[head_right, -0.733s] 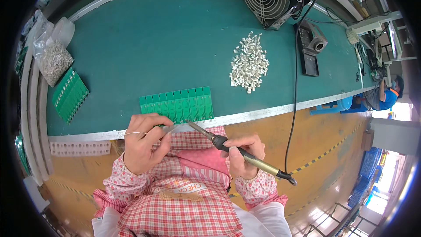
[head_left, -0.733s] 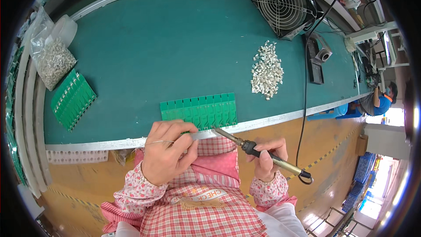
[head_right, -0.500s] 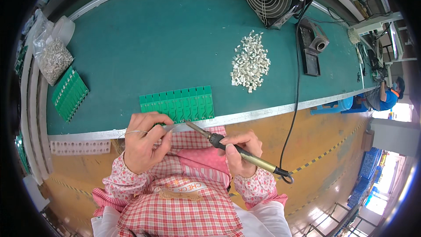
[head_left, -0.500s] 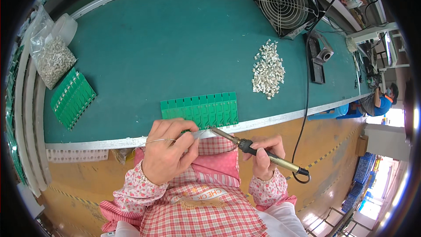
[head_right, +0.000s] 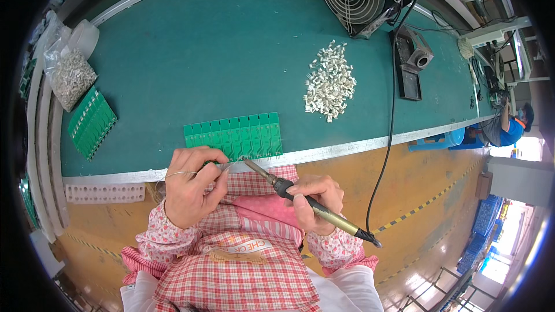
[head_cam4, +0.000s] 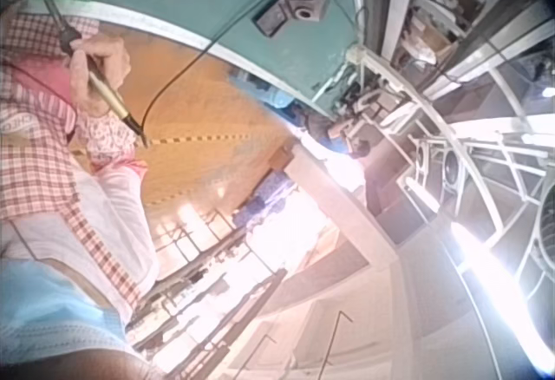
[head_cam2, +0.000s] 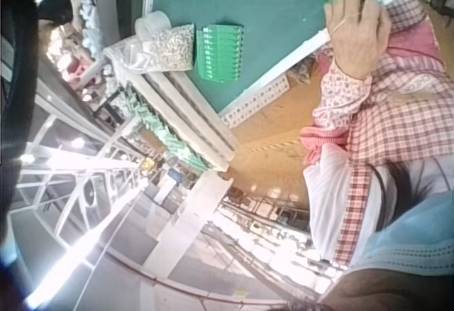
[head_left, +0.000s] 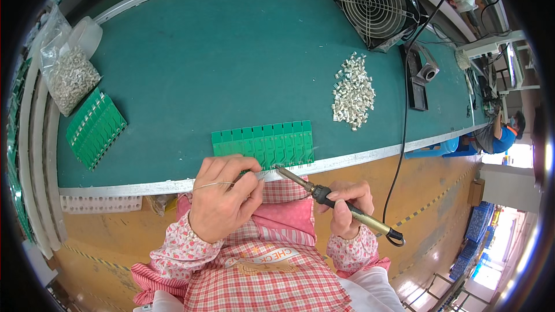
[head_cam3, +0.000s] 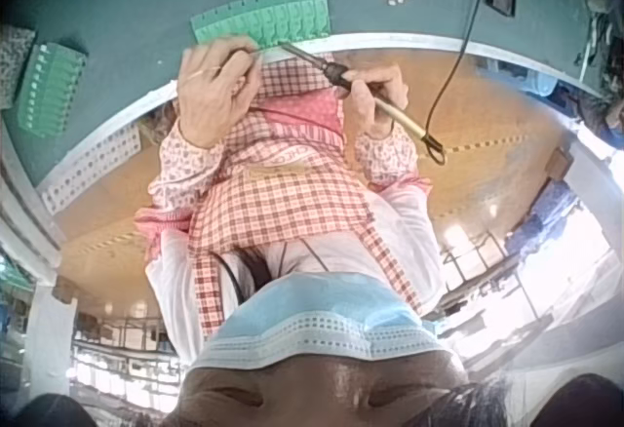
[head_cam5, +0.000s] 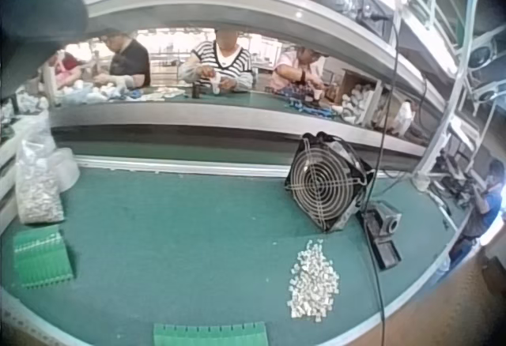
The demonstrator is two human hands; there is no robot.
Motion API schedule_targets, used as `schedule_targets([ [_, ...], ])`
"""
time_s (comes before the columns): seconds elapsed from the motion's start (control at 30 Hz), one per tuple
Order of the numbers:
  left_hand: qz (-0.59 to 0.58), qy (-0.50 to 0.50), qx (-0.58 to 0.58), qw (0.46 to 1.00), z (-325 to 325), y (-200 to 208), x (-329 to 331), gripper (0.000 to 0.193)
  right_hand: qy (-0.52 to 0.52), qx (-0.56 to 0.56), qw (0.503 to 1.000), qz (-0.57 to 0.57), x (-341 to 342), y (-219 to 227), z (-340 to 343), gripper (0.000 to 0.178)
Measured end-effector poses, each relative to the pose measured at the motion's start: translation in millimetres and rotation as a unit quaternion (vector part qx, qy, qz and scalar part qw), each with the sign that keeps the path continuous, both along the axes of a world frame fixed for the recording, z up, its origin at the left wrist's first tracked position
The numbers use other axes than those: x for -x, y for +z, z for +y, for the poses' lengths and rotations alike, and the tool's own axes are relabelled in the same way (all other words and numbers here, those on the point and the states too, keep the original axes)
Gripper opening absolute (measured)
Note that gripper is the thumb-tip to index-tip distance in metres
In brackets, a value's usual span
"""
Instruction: The person assembles small electronic components onto green PCBs and solders them into place using a soldering iron and soldering wire.
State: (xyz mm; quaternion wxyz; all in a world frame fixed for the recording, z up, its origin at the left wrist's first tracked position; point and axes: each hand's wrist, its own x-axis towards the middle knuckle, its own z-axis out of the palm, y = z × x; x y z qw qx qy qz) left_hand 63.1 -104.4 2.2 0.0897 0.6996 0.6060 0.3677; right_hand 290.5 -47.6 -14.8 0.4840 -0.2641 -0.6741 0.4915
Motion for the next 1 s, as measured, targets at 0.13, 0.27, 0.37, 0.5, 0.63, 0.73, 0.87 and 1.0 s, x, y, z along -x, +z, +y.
schedule_targets([
  [0.13, 0.002, -0.006, 0.006, 1.000, 1, 1, 1, 0.018, -0.003, -0.026, 1.000, -0.006, 2, 2, 2, 0.010],
  [0.27, -0.010, -0.006, -0.008, 1.000, -1, 0, 3, 0.017, -0.051, -0.025, 0.998, 0.019, -2, -5, -2, 0.010],
  [0.37, -0.029, -0.003, -0.005, 1.000, -2, 0, 5, 0.015, -0.065, -0.015, 0.997, 0.041, -1, -4, -1, 0.010],
  [0.5, -0.036, -0.003, 0.003, 0.999, -2, 1, 7, 0.015, -0.022, 0.016, 0.999, 0.027, 4, -3, -2, 0.011],
  [0.63, -0.033, -0.007, 0.009, 0.999, -3, 2, 7, 0.015, 0.002, 0.024, 0.999, 0.025, 8, -4, -1, 0.012],
  [0.73, -0.034, -0.006, 0.006, 0.999, -3, 1, 7, 0.015, 0.003, 0.024, 1.000, 0.014, 9, -5, -2, 0.011],
  [0.87, -0.034, 0.003, 0.007, 0.999, -1, 4, 5, 0.018, 0.000, 0.035, 0.999, 0.014, 9, -5, -3, 0.011],
  [1.0, -0.036, 0.000, 0.006, 0.999, -2, 4, 6, 0.018, 0.004, 0.024, 1.000, 0.016, 10, -6, -2, 0.011],
])
